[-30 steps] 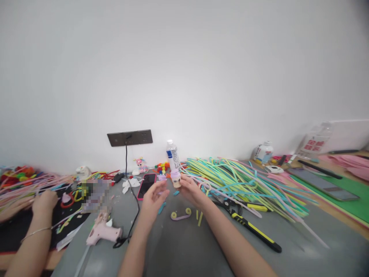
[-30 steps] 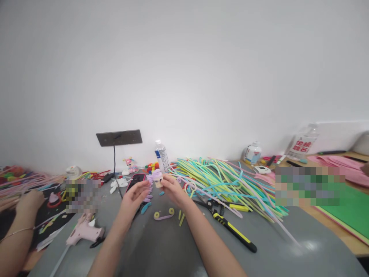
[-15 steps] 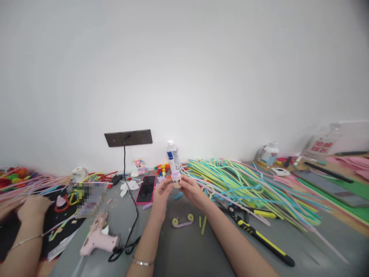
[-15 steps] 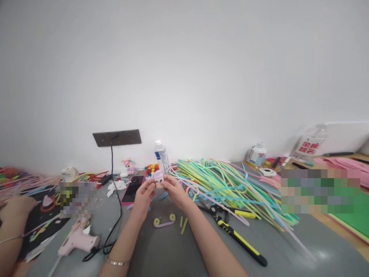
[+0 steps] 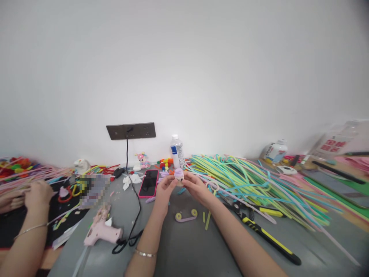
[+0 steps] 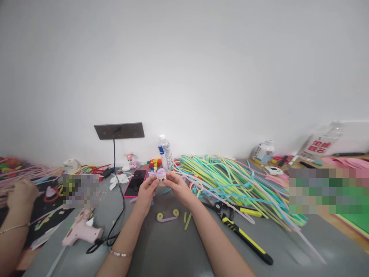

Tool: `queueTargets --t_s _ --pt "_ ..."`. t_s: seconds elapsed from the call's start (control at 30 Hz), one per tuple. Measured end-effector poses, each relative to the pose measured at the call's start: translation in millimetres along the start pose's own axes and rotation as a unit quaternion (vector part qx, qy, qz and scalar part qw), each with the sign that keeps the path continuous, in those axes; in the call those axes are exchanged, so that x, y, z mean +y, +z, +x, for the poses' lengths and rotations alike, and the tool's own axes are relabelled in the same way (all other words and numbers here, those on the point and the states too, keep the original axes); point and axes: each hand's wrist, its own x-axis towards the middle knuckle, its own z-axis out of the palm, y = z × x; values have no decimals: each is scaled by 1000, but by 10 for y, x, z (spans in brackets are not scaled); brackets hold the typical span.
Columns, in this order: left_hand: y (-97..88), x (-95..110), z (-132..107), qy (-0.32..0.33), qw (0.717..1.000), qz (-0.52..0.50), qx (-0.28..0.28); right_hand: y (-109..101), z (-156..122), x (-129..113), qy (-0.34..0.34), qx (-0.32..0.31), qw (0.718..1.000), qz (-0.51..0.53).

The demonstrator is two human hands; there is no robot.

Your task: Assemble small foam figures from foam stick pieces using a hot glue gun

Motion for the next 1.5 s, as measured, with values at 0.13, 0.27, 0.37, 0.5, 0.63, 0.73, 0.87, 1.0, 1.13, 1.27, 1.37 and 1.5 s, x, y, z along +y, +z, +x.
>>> queueTargets --t_s 0.13,0.27,0.37,0.5,0.63,0.73,0.87,1.0,1.13,1.27,1.37,1.5 --pt "4 -2 -3 -4 1000 -1 1 7 -10 15 8 13 1000 3" --pt "-2 -9 -11 -6 1000 -7 -5 1 -11 45 17 24 1000 5" --pt "-11 -28 -23 -6 1000 -18 -9 7 -13 52 19 24 999 8" --pt "-25 -65 -35 -4 999 -35 -12 16 -14 62 19 28 999 14" --pt "-27 -85 -38 -4 999 -48 -13 4 -11 81 25 31 999 18" --pt "-19 -82 -42 -5 998 -56 -13 -5 -10 88 29 30 999 18" --pt "-12 -76 -50 -7 998 -62 -15 -5 -16 83 32 27 999 18" --pt "-19 -87 -53 -8 998 -66 -19 -3 -32 70 41 25 999 18" --pt "-22 -105 -50 -12 997 -71 -25 -2 -37 58 46 22 998 21" --pt "-16 -114 -46 -16 996 -78 -28 -1 -28 42 43 21 999 23" --pt "-16 -116 -47 -17 996 -80 -27 1 -25 19 43 19 999 19" --pt "-24 -120 -51 -20 996 -77 -26 5 -35 -7 46 20 999 9"
